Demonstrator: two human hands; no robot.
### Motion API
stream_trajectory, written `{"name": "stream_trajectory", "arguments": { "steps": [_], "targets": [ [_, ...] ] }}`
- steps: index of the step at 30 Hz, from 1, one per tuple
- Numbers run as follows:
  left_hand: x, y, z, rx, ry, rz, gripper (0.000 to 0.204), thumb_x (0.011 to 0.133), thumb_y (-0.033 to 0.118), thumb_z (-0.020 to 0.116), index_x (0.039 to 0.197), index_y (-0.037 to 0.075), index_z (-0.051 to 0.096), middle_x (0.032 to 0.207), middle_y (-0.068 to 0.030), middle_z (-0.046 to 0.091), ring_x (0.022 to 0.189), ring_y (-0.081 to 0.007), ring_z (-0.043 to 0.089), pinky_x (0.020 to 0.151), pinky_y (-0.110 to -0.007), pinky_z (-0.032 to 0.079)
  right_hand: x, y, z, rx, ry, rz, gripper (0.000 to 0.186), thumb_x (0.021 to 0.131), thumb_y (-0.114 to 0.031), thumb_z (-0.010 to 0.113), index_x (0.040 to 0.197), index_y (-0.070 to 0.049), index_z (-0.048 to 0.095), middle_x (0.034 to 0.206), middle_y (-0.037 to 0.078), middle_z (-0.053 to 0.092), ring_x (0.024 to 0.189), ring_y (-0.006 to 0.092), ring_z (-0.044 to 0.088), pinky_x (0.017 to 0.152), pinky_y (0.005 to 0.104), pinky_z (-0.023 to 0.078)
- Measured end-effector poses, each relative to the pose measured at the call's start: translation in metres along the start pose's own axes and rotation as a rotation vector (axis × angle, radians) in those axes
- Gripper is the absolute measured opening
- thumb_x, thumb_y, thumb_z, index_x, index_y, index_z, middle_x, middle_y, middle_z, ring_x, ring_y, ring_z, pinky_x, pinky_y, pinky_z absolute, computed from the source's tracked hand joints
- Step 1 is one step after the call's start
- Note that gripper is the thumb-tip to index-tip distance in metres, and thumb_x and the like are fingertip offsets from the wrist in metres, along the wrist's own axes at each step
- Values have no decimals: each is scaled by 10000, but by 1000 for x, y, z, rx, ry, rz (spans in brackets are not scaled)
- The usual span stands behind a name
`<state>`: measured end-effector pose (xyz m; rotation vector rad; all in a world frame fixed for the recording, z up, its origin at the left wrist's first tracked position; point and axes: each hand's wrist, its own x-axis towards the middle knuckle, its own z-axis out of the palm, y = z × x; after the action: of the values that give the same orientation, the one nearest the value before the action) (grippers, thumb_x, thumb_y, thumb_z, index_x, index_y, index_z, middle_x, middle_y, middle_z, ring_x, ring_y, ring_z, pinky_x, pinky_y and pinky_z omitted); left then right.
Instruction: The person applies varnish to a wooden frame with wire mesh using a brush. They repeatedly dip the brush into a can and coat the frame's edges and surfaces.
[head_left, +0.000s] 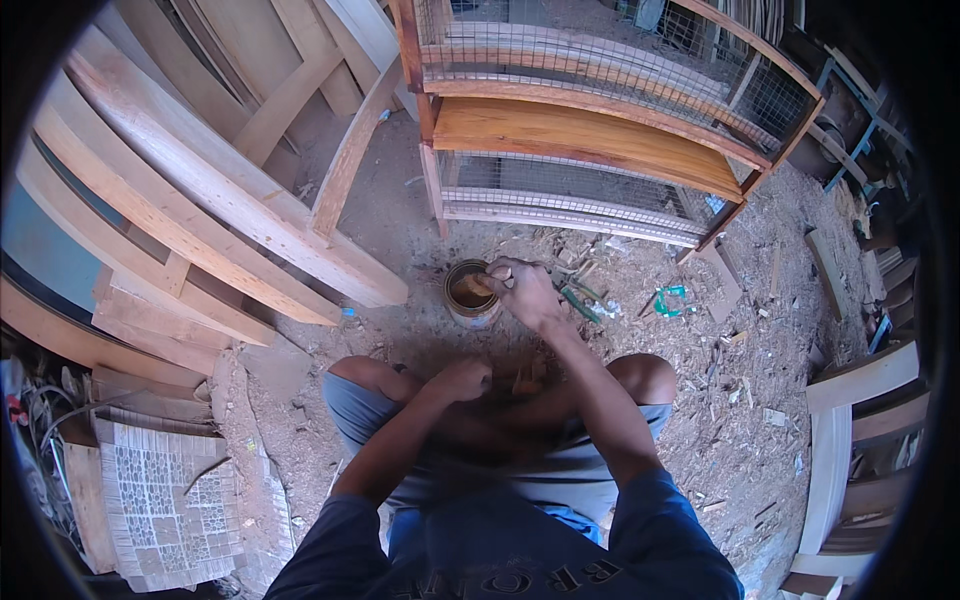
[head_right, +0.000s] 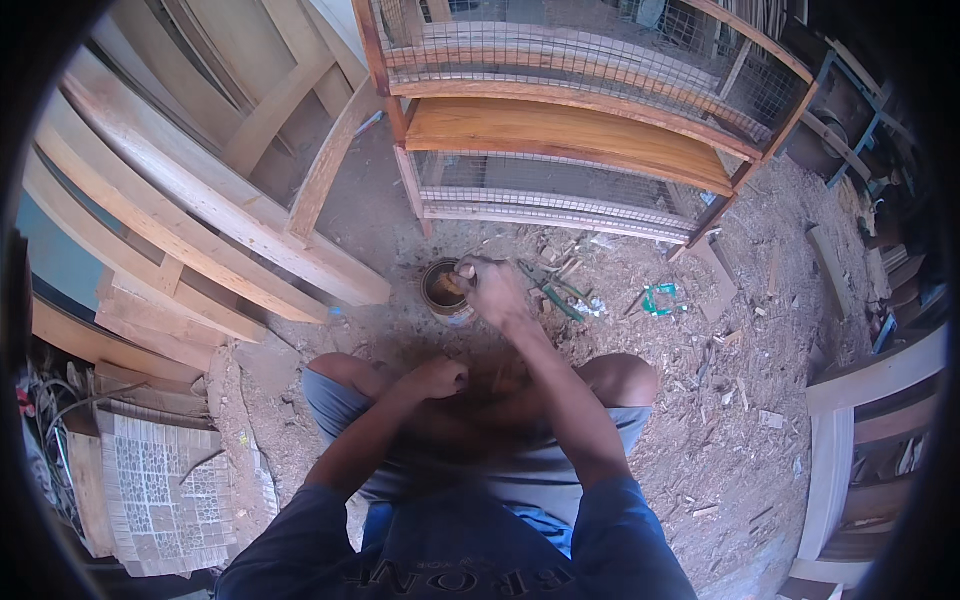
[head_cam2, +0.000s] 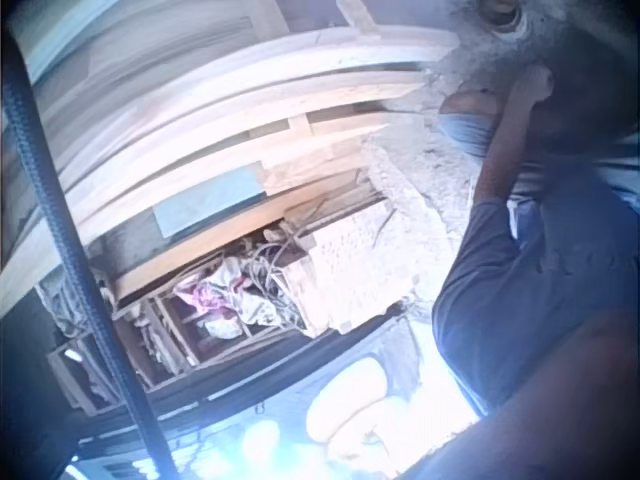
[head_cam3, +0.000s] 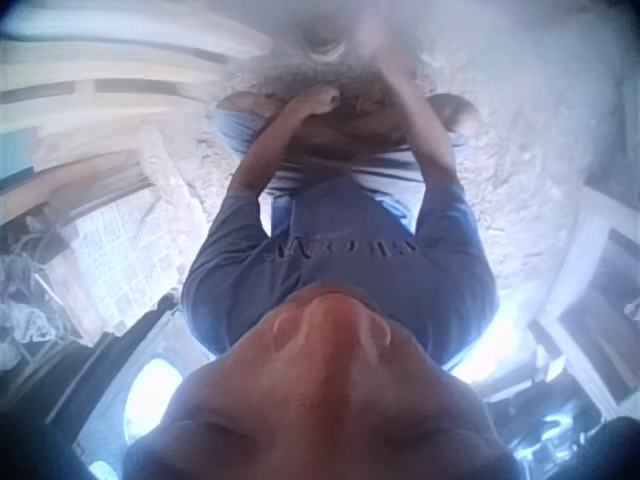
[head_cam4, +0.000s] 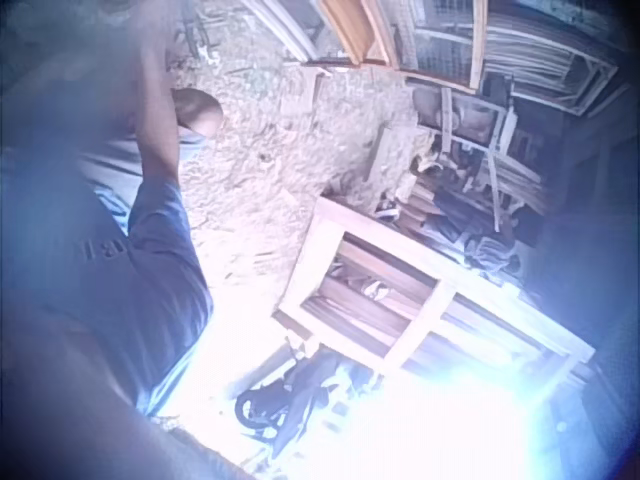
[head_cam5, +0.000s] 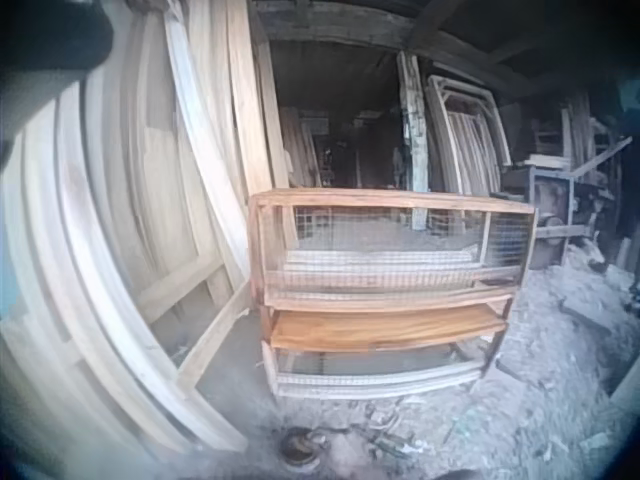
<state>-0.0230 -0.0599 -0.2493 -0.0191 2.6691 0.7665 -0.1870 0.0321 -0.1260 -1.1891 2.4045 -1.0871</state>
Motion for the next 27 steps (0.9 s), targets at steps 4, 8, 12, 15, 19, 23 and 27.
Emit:
{"name": "stream_trajectory", "arguments": {
  "steps": [4, 8, 12, 15, 19, 23, 27],
  "targets": [
    [26, -17, 1, -339, 136, -54, 346, 938, 347, 654, 965, 5, 701, 931, -238, 702, 915, -404, 684, 811, -487, 526, 28, 30, 46, -177, -11, -49, 260, 894, -307, 724, 1049, -100, 751, 1046, 135, 748, 1017, 351, 692, 1065, 460, 434],
    [33, -24, -11, -274, 300, -16, 326, 929, 333, 667, 979, 12, 695, 902, -208, 704, 874, -406, 687, 781, -479, 537, 39, 49, 74, -263, 7, -133, 236, 878, -299, 742, 1005, -102, 764, 1012, 105, 757, 951, 340, 698, 1027, 446, 463],
    [15, -21, -41, -185, 230, -21, 304, 948, 319, 682, 966, 16, 668, 857, -138, 709, 780, -306, 704, 708, -419, 542, 38, 50, 71, -201, 52, -116, 252, 854, -311, 775, 987, -97, 767, 1010, 95, 757, 935, 331, 699, 931, 402, 526],
    [-9, -30, -104, -775, -52, 11, 419, 959, 423, 668, 952, 4, 665, 792, -106, 688, 734, -219, 677, 689, -391, 521, 30, 44, 52, -6, 126, 33, 246, 860, -271, 788, 987, -62, 765, 1029, 95, 751, 959, 301, 706, 881, 389, 548],
    [-4, -51, -187, -826, 385, 101, 352, 986, 365, 650, 1003, 14, 673, 827, -108, 714, 732, -214, 687, 687, -365, 524, 10, 32, 36, 136, 91, -5, 216, 884, -179, 760, 1053, -49, 725, 1059, 135, 725, 916, 329, 725, 814, 401, 571],
    [15, -79, -192, -358, 766, -174, 192, 949, 196, 623, 1047, 38, 668, 967, -158, 735, 875, -328, 710, 759, -424, 532, -17, 27, 41, 204, 244, -117, 193, 845, -78, 778, 1024, -45, 713, 1093, 119, 709, 969, 301, 710, 829, 392, 559],
    [17, -99, -143, -404, 555, -268, 334, 914, 100, 616, 1247, 68, 625, 1167, -183, 697, 1085, -325, 677, 918, -426, 517, -50, 32, 55, 92, 273, -145, 166, 838, -21, 739, 993, -44, 686, 1107, 130, 708, 1017, 277, 687, 881, 372, 544]
  ]
}}
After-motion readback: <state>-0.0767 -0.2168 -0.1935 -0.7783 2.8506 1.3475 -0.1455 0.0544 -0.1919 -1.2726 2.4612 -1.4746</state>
